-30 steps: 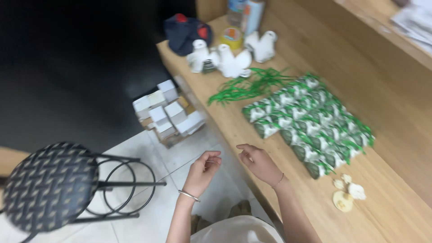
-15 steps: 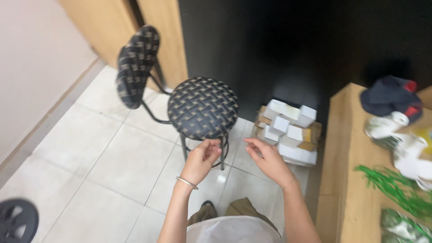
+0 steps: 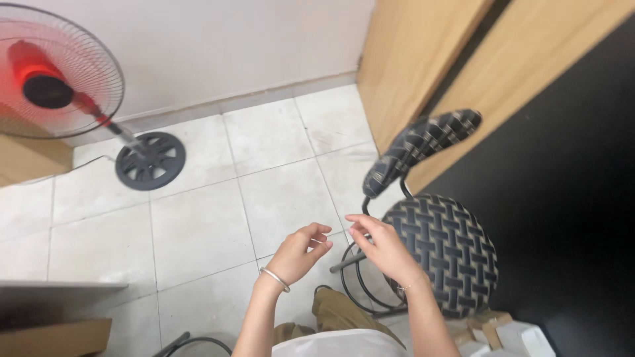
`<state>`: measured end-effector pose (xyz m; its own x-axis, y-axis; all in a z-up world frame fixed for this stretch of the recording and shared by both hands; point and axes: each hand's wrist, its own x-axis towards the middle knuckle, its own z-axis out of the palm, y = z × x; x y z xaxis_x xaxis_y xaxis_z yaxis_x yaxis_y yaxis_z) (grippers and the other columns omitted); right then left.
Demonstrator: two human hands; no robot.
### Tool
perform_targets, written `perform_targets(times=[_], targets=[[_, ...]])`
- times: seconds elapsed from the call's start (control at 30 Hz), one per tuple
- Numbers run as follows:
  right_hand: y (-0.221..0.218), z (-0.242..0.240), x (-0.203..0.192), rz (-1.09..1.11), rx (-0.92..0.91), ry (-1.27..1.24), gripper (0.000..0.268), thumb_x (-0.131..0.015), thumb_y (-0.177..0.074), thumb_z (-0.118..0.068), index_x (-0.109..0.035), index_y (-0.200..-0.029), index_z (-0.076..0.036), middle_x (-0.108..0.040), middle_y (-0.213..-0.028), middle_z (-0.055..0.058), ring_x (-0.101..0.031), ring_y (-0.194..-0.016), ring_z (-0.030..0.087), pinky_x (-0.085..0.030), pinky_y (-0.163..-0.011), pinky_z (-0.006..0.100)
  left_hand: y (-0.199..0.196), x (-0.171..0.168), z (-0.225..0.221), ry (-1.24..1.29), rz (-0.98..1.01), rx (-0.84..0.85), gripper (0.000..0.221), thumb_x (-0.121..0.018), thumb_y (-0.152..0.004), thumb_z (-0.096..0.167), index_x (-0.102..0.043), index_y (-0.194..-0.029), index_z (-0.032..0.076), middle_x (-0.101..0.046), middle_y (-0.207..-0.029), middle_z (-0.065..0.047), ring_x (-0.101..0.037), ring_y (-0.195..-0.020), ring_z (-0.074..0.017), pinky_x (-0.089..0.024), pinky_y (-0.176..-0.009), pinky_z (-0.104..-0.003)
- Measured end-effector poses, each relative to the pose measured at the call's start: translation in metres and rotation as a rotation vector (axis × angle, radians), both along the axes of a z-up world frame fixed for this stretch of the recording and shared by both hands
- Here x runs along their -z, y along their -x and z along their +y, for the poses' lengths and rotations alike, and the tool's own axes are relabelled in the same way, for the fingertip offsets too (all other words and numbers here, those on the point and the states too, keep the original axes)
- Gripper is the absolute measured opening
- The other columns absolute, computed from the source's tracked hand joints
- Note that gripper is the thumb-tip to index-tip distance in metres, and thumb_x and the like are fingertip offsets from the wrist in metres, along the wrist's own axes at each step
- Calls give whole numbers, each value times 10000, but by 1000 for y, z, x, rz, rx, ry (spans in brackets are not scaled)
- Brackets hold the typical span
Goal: Picking up decorative wax flower candles from a display shelf and placing them on a production workbench.
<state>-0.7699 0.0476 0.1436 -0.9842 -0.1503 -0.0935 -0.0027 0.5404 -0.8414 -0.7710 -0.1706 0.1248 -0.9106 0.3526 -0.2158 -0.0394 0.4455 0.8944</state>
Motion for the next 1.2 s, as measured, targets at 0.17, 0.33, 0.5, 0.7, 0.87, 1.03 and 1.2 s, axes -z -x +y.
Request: perform_targets(times=[0.17,0.33,0.5,0.7,0.87,1.03,1.2], targets=[[70,-40,-1,-31,-255,2,315,-637,-949,-177,-682,-1249,-93,-773,-989,106,-736,-862,212,-578,-775,345,22,-4,-20,-41,36,-250,345,-661,-948,248,-658,-1240,65,-749,-1081,-124,-735,-994,-224,-587,-859,-345],[118,-98,-6,-18,-498,-50,322,-626,-956,-208,-678,-1256,-102,-772,-1038,110,-744,-946,219,-576,-830,350,9,1,-62,-32,-62,-519,367,-661,-937,261,-647,-1255,77,-748,-1101,-115,-742,-971,-223,-591,-844,-351],[143,-172,-15,-76,-690,-88,329,-603,-964,-225,-671,-1265,-109,-768,-1081,113,-743,-998,218,-584,-859,348,-9,7,-116,-16,-157,-802,402,-671,-921,287,-642,-1273,95,-760,-1099,-101,-742,-954,-224,-586,-841,-351],[169,-266,-17,-74,-885,-182,343,-601,-967,-254,-661,-1271,-106,-766,-1065,109,-736,-887,230,-573,-798,350,14,18,-201,-16,-103,-928,408,-679,-925,306,-642,-1270,92,-740,-1112,-104,-735,-976,-227,-588,-839,-356],[204,-369,-19,-104,-957,-281,358,-608,-963,-275,-667,-1281,-122,-778,-941,121,-728,-808,221,-569,-762,344,50,10,-300,-25,-51,-936,416,-677,-925,316,-641,-1268,83,-743,-1110,-119,-747,-975,-236,-585,-841,-356],[240,-487,-33,-128,-965,-318,368,-618,-960,-280,-665,-1295,-137,-781,-927,115,-716,-803,225,-560,-774,345,77,-7,-414,-3,20,-975,421,-673,-932,311,-632,-1272,65,-746,-1106,-134,-741,-973,-242,-587,-836,-358],[271,-585,-14,-3,-1109,-171,368,-629,-949,-254,-657,-1285,-108,-777,-976,85,-724,-857,171,-567,-784,325,89,-10,-495,37,51,-1086,407,-669,-928,300,-647,-1263,70,-740,-1112,-132,-738,-965,-254,-583,-832,-360]])
